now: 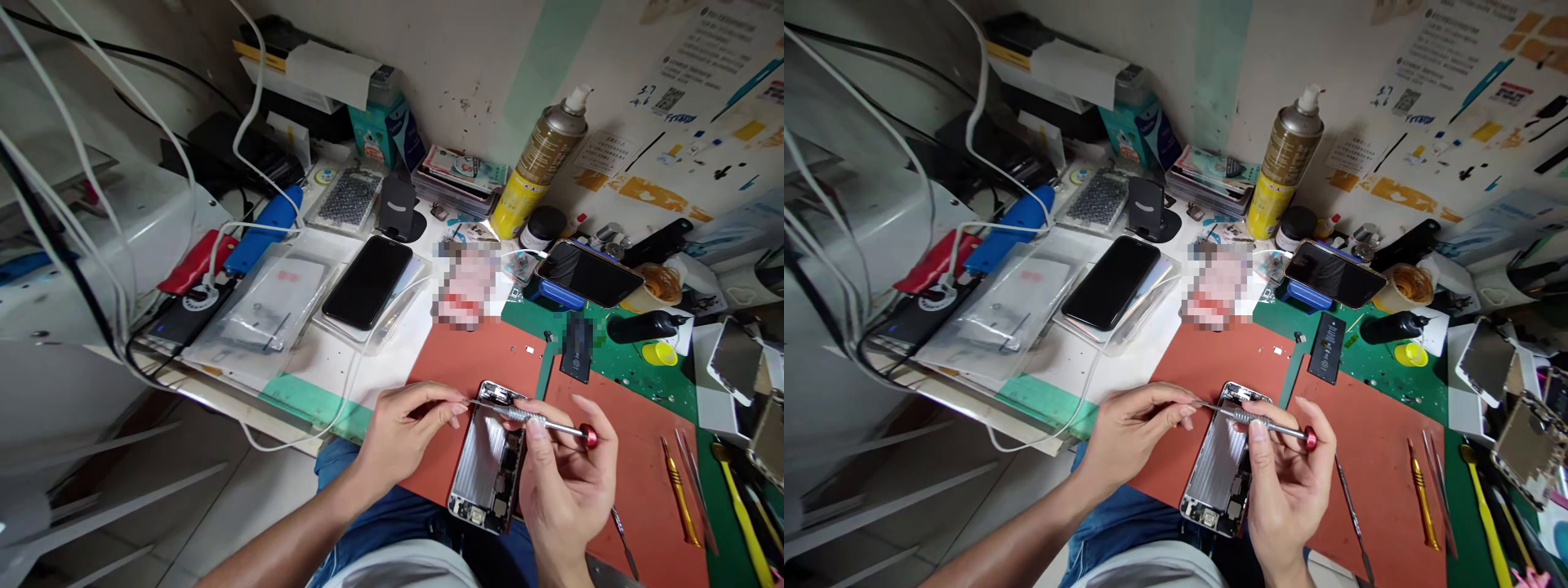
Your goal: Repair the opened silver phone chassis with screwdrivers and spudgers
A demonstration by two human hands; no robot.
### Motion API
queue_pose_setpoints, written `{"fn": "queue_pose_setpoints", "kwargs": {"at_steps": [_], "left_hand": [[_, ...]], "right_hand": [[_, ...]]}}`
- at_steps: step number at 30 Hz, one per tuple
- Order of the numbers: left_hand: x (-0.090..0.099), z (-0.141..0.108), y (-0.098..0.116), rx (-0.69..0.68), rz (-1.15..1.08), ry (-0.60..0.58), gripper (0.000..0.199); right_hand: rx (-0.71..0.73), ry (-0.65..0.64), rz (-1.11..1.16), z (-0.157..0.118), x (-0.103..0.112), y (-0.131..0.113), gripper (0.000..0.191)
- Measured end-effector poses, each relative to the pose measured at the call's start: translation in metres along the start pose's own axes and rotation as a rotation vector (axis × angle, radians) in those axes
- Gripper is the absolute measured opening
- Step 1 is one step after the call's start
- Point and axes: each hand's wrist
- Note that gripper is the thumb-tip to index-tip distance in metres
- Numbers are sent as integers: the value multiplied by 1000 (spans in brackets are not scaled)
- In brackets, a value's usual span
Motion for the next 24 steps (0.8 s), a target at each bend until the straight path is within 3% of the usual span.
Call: {"fn": "queue_pose_setpoints", "kwargs": {"at_steps": [9,24], "left_hand": [[1,2,2,2,31,-7,11],[0,0,1,-141,150,-46,15]], "right_hand": [[29,-3,-57,-4,-2,0,44],[50,-32,-68,-3,1,-12,44]]}}
Point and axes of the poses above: each hand's wrist, its own z-axis towards the middle knuckle, its own x-axis out of the back of the hand, y = z × x, and after that the axes turned 4 degrees about x, right-handed
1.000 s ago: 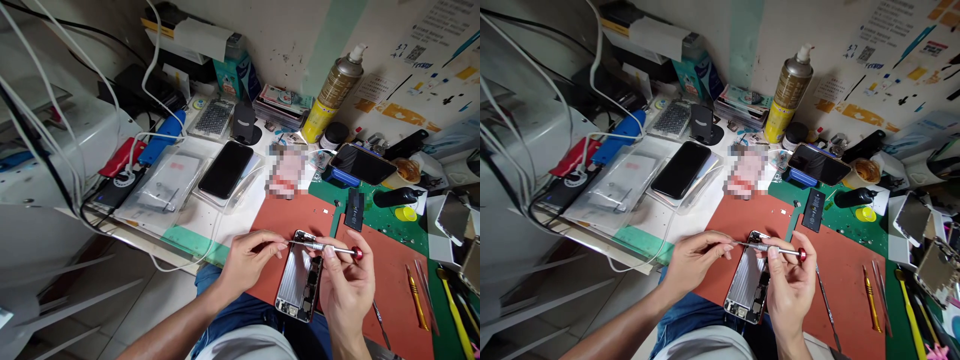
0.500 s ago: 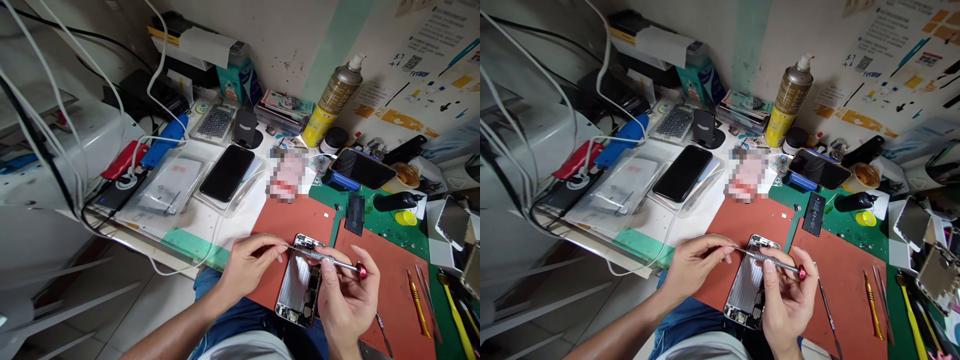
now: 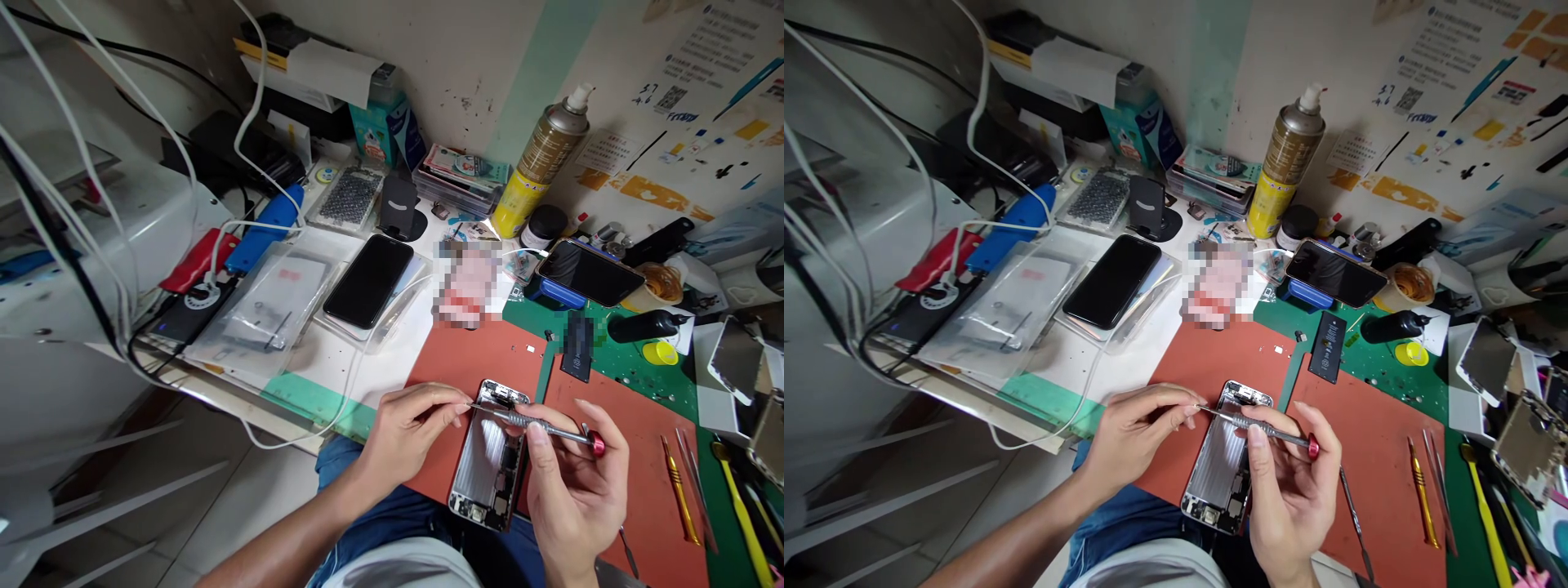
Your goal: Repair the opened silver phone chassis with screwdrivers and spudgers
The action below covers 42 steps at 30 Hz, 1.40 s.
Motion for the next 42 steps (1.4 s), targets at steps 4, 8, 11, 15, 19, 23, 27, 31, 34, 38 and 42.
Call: {"fn": "queue_pose_setpoints", "kwargs": {"at_steps": [4,8,11,15,19,23,27,31,34,38,42], "left_hand": [[0,0,-1,-19,-2,-4,17],[0,0,-3,-64,10,-2,17],[0,0,-4,-71,17,-8,17],[0,0,-3,-59,23,-19,16],[0,-1,-3,-56,26,-24,16],[0,0,-4,-54,27,-25,15],[0,-1,-3,-51,25,-17,14],[-1,-1,-2,-62,13,-3,16],[0,-1,-3,-75,8,1,17],[1,-2,-6,-111,30,1,20],[2,-4,-7,-174,31,-11,25]], "right_hand": [[10,-11,-4,1,1,0,44],[27,-41,-16,2,4,0,44],[45,-48,-37,3,4,-1,44],[48,-35,-64,3,3,-4,43],[43,-41,-66,4,4,-4,43],[35,-57,-83,4,5,-4,43],[17,-49,-82,4,5,-5,42],[-3,-21,-62,4,5,-5,43],[-22,3,-38,5,5,-4,43],[-39,18,-23,5,5,-5,41],[-73,17,-15,2,9,-6,42]]}}
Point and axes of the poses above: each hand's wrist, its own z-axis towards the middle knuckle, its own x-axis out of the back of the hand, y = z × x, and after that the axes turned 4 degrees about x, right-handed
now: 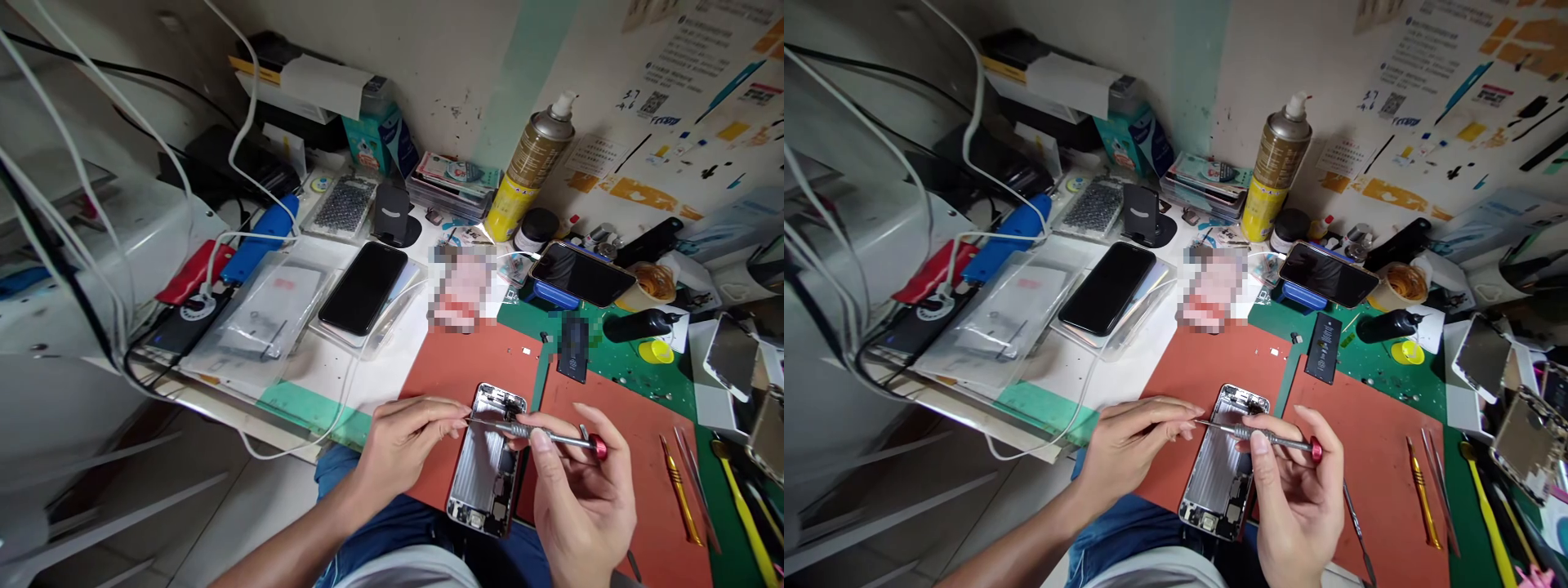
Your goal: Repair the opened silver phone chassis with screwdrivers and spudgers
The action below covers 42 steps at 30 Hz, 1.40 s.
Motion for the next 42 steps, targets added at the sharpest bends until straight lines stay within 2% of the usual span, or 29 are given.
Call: {"fn": "queue_pose_setpoints", "kwargs": {"at_steps": [11,21,25,32,35,42], "left_hand": [[1,-2,0,-47,-5,-28,29],[2,1,6,28,26,-41,26],[1,3,9,115,7,-35,20],[0,4,4,401,-202,-28,14],[-1,4,3,445,-226,-21,17],[-1,6,5,451,-244,-21,21]], "right_hand": [[-36,14,15,-4,3,-1,42],[-58,39,40,-4,5,1,44],[-59,61,41,-2,3,1,44],[-71,95,52,3,-5,2,45],[-84,104,65,5,-11,3,45],[-83,64,65,4,-13,5,46]]}}
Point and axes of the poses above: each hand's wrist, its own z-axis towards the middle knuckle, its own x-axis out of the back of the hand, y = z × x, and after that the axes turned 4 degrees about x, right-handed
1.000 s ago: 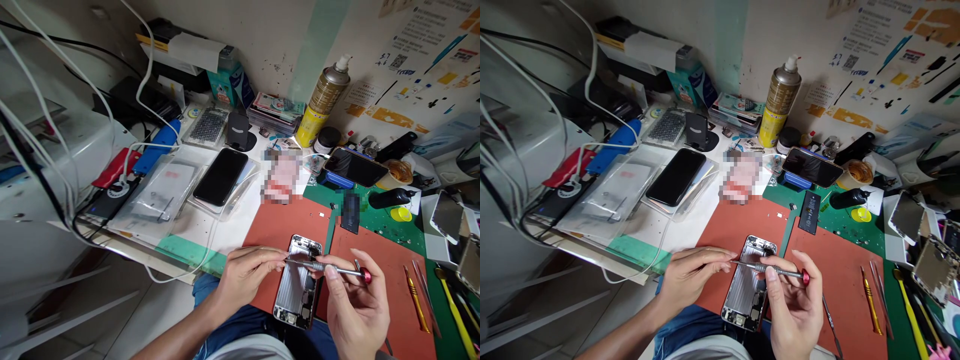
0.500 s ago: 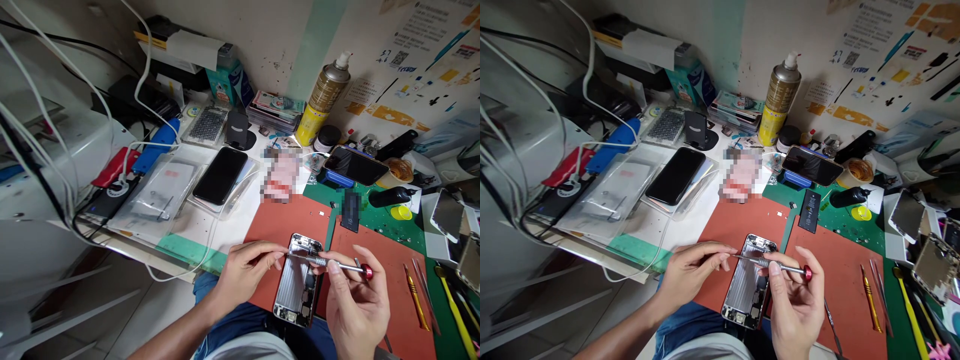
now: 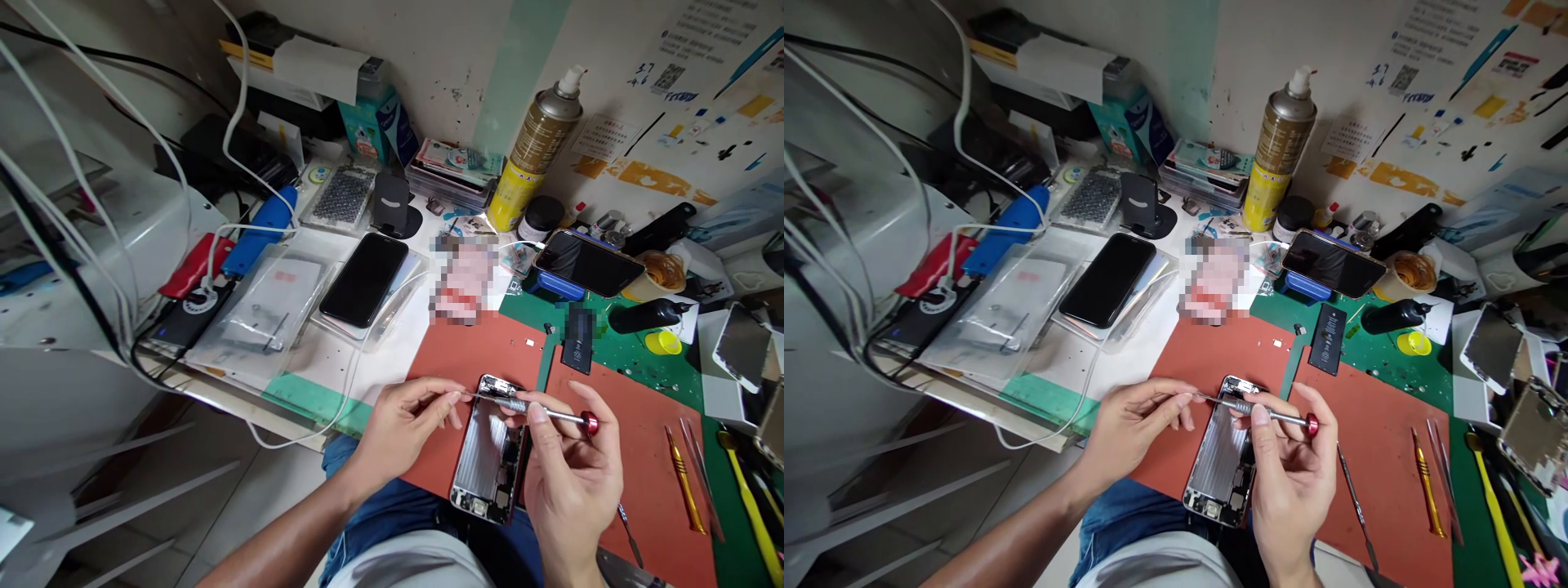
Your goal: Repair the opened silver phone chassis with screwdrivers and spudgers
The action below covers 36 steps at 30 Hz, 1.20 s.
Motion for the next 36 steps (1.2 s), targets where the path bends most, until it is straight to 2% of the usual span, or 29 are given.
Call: {"fn": "queue_pose_setpoints", "kwargs": {"at_steps": [18,36], "left_hand": [[1,-1,0,-55,89,-21,18],[1,-1,-1,-59,74,-33,17]], "right_hand": [[52,-10,-69,-2,-1,-3,44],[52,-38,-30,-1,0,-2,42]]}}
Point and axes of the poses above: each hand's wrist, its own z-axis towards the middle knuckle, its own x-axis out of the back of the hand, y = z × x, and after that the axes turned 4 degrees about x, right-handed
